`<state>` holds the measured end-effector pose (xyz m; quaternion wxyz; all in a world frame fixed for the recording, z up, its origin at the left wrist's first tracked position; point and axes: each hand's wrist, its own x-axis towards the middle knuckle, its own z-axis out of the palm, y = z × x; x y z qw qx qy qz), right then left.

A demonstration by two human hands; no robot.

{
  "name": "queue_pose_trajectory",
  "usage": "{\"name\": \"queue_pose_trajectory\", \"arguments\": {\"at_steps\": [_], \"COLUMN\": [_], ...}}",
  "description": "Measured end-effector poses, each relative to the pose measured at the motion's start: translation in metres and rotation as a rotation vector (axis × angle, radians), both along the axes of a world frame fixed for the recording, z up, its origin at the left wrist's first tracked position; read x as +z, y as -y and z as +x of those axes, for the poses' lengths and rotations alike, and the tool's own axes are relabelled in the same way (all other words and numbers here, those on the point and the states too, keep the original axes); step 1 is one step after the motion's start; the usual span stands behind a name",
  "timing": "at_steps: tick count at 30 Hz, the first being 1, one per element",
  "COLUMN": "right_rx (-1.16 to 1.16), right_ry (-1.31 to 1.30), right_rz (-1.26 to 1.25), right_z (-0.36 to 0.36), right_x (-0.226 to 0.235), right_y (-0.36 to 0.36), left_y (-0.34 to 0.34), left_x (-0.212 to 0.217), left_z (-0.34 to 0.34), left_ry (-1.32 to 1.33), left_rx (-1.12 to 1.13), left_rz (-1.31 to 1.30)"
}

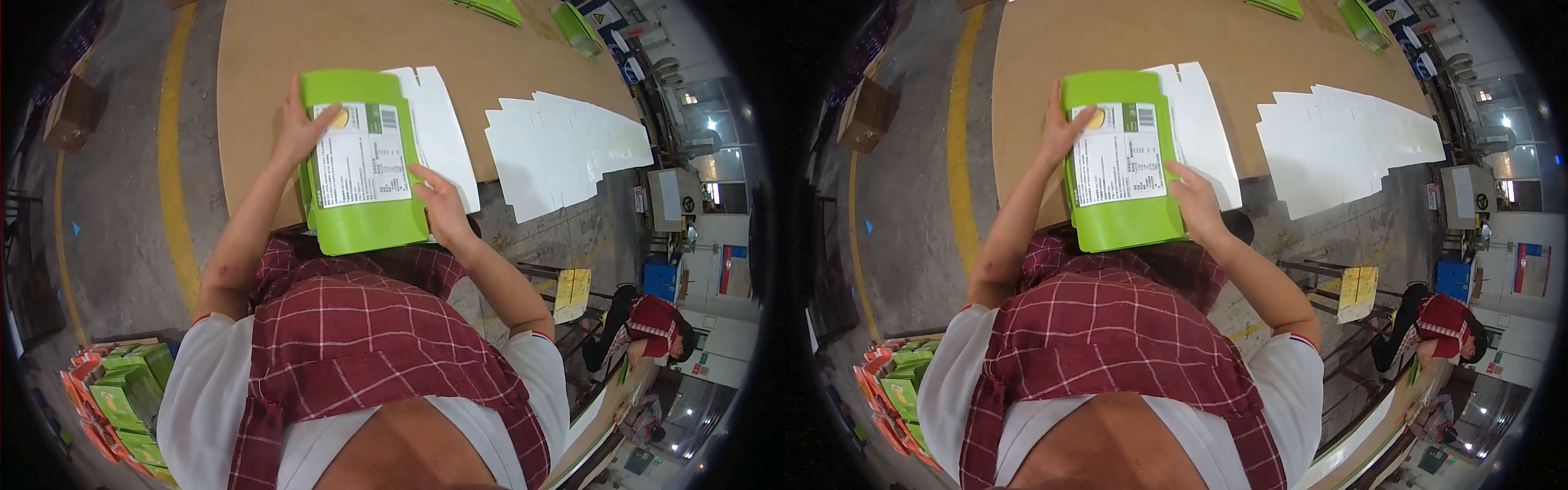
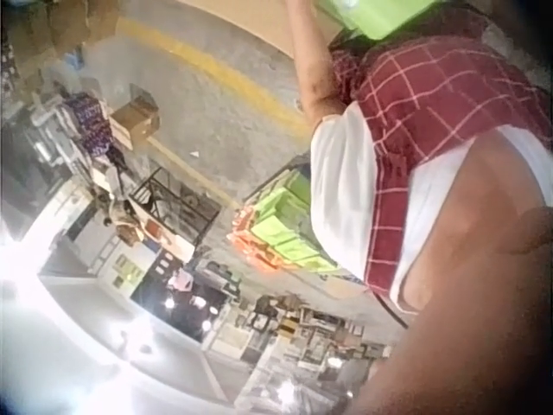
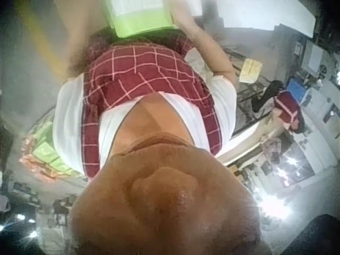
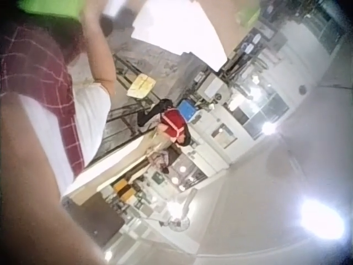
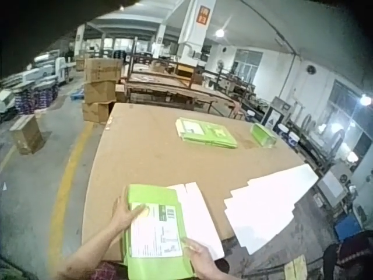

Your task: Counting and stacking green paper folders or flattened boxes on a work table.

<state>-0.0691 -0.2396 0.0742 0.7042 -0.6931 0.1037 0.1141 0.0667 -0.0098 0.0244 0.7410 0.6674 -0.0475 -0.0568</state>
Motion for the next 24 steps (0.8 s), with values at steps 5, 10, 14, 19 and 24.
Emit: {"name": "queue_pose_trajectory", "arguments": {"at_steps": [5,10,14,19,24], "right_rx": [0.280,0.289,0.457,-0.142,0.269], "right_ry": [-0.189,0.014,0.005,0.215,0.522], "right_rz": [-0.191,-0.261,-0.378,-0.417,-0.753], "right_z": [-0.008,-0.012,-0.003,0.036,0.096], "right_x": [0.031,0.027,0.058,-0.005,0.013], "right_y": [0.011,0.013,0.051,0.096,0.041], "left_y": [0.010,0.030,0.029,0.035,0.034], "left_x": [-0.007,0.021,0.009,0.009,0.000], "left_z": [-0.001,-0.020,-0.032,-0.028,-0.031], "left_ry": [0.202,0.190,0.246,0.280,0.325], "left_rx": [-0.020,0.004,-0.033,-0.052,-0.013], "left_rz": [1.120,1.253,1.365,1.342,1.376]}}
